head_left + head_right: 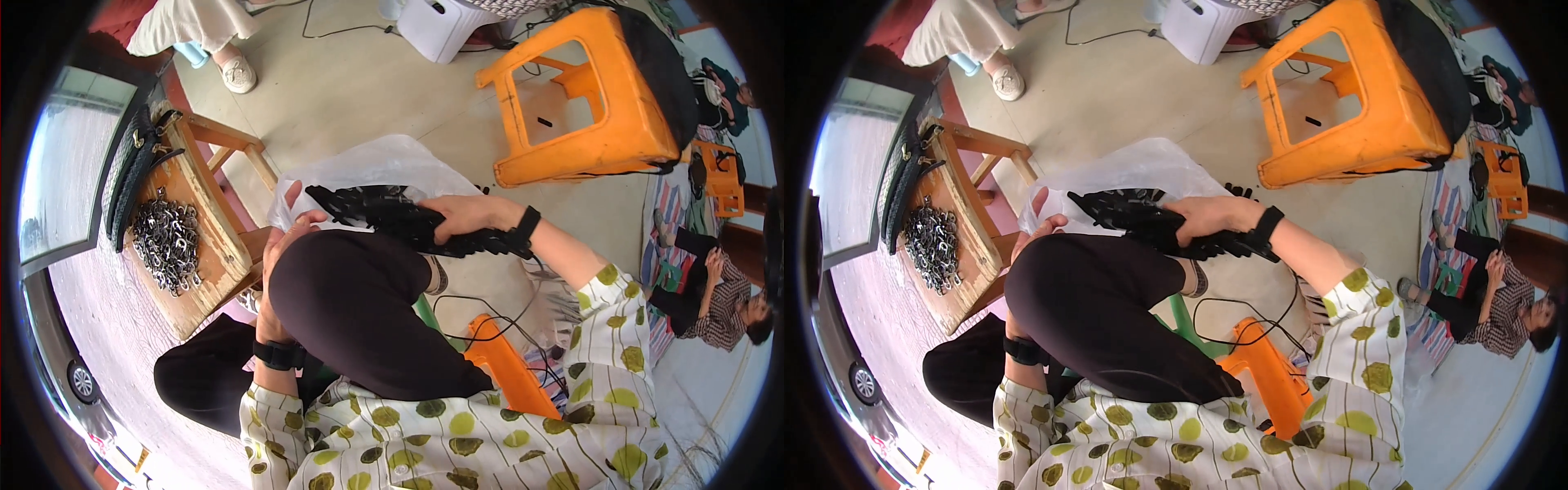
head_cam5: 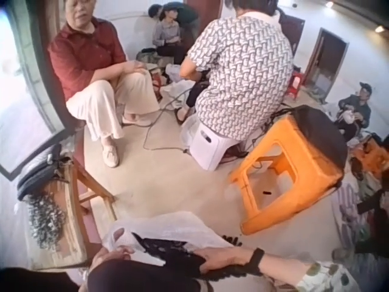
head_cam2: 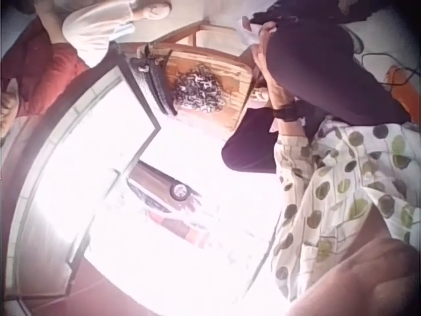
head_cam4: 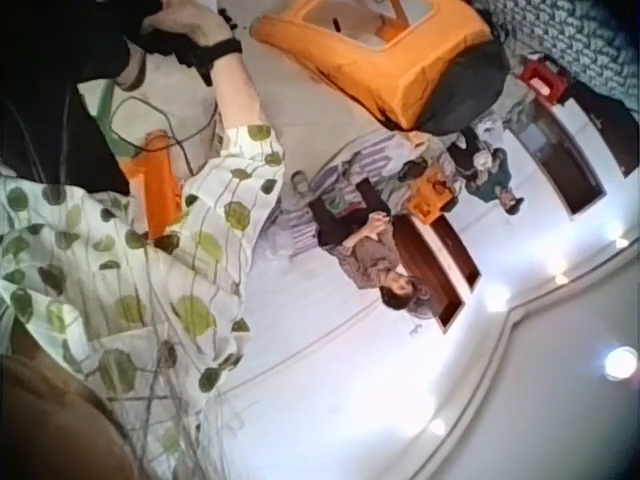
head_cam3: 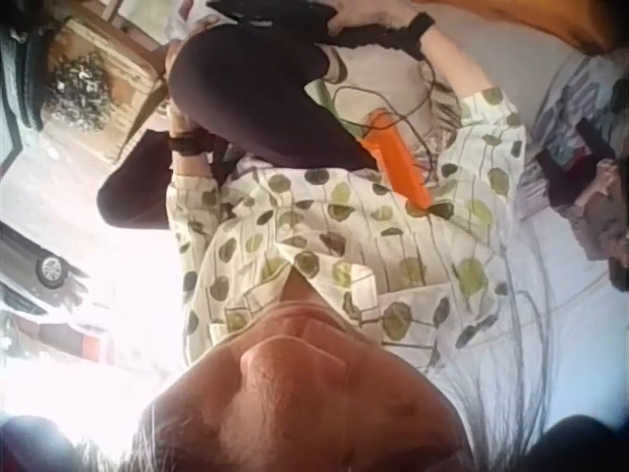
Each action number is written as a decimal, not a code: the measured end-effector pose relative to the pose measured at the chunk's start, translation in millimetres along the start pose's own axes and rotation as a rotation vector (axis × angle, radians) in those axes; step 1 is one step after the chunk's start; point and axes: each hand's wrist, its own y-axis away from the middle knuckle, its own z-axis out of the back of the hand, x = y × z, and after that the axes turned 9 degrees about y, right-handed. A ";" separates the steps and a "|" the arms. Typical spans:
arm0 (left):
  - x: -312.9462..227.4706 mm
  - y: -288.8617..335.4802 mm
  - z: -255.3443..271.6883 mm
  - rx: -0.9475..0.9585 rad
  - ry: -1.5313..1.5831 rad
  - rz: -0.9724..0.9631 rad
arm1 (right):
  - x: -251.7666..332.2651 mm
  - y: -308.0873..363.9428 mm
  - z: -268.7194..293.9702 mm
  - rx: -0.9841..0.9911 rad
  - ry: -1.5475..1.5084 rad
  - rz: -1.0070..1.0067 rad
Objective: The recorder is sorting and assembling black strap-like shoe components and plastic clips while seated in a workshop with others.
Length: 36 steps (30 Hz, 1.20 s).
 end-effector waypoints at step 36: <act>-0.5 5.7 -20.8 -0.408 -0.522 -0.216 | -206.6 -97.2 -57.6 -1.330 0.147 -0.403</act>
